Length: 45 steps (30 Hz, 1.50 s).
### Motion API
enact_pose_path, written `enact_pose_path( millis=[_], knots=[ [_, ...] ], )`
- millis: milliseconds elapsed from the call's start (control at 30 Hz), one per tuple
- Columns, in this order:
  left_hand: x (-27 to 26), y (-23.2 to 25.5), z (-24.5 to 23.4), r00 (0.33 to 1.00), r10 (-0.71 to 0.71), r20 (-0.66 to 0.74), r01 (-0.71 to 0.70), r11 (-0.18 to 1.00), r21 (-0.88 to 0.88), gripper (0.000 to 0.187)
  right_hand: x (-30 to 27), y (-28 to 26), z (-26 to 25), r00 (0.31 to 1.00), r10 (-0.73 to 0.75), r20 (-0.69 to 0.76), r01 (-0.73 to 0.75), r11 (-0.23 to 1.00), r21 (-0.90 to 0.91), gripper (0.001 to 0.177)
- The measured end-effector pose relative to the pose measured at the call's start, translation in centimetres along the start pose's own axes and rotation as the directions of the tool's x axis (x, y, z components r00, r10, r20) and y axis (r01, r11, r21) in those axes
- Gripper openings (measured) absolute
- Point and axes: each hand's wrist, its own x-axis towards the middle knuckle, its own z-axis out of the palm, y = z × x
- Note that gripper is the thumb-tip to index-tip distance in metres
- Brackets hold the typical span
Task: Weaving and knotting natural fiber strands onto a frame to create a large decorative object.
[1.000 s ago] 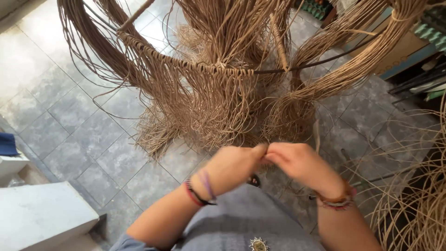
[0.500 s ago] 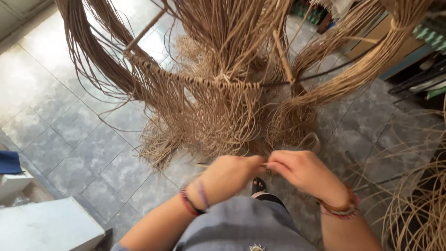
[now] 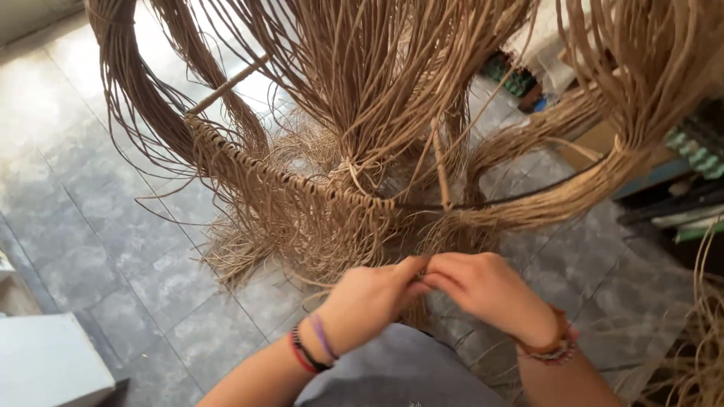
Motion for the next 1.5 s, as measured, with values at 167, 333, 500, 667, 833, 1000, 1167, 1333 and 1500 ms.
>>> enact_pose_path(
  millis=[167,333,500,667,833,1000,1167,1333,1500],
  knots=[
    [-0.4,-3.2,-1.9,0.979,-0.116,-0.168,0.125,0.991,0.048,0.017,-0.9,5.6,-2.9,0.963,0.254,0.087,-0.264,0.957,0.124,0.025],
    [-0.7,-4.5,-3.3,0.947,-0.089,-0.310,0.128,0.986,0.109,0.019,-0.6,6.1,-4.0,0.950,0.269,0.156,-0.297,0.933,0.202,0.031],
    [-1.8,-6.2,-4.9,0.933,-0.055,-0.355,0.136,0.969,0.206,0.020,-0.6,7.2,-4.3,0.930,0.274,0.246,-0.345,0.880,0.326,0.033],
    [-2.9,-6.2,-6.0,0.954,-0.088,-0.286,0.148,0.969,0.198,0.021,-0.3,6.8,-2.6,0.977,0.182,0.114,-0.191,0.978,0.081,0.024],
    [-3.8,-6.6,-6.5,0.982,-0.184,-0.039,0.187,0.977,0.106,0.026,-0.8,5.8,-1.4,0.985,0.169,-0.032,-0.169,0.985,0.023,0.020],
    [-3.4,-3.4,-5.8,0.997,-0.041,-0.070,0.042,0.999,0.023,0.054,-0.2,3.9,-2.0,0.968,-0.146,-0.206,0.133,0.988,-0.077,0.019],
    [-1.8,0.8,-3.5,0.730,0.410,-0.546,-0.428,0.898,0.101,0.022,2.5,0.4,-2.1,0.793,-0.104,-0.600,0.127,0.992,-0.004,0.020],
    [1.6,-0.7,1.9,0.975,0.013,-0.222,-0.008,1.000,0.025,0.056,6.2,0.2,-0.4,0.787,0.025,-0.617,-0.109,0.989,-0.099,0.015],
    [3.4,0.0,2.4,0.969,-0.100,-0.224,0.110,0.993,0.032,0.069,6.5,-0.1,-1.2,0.879,0.048,-0.474,-0.189,0.948,-0.255,0.013]
  ],
)
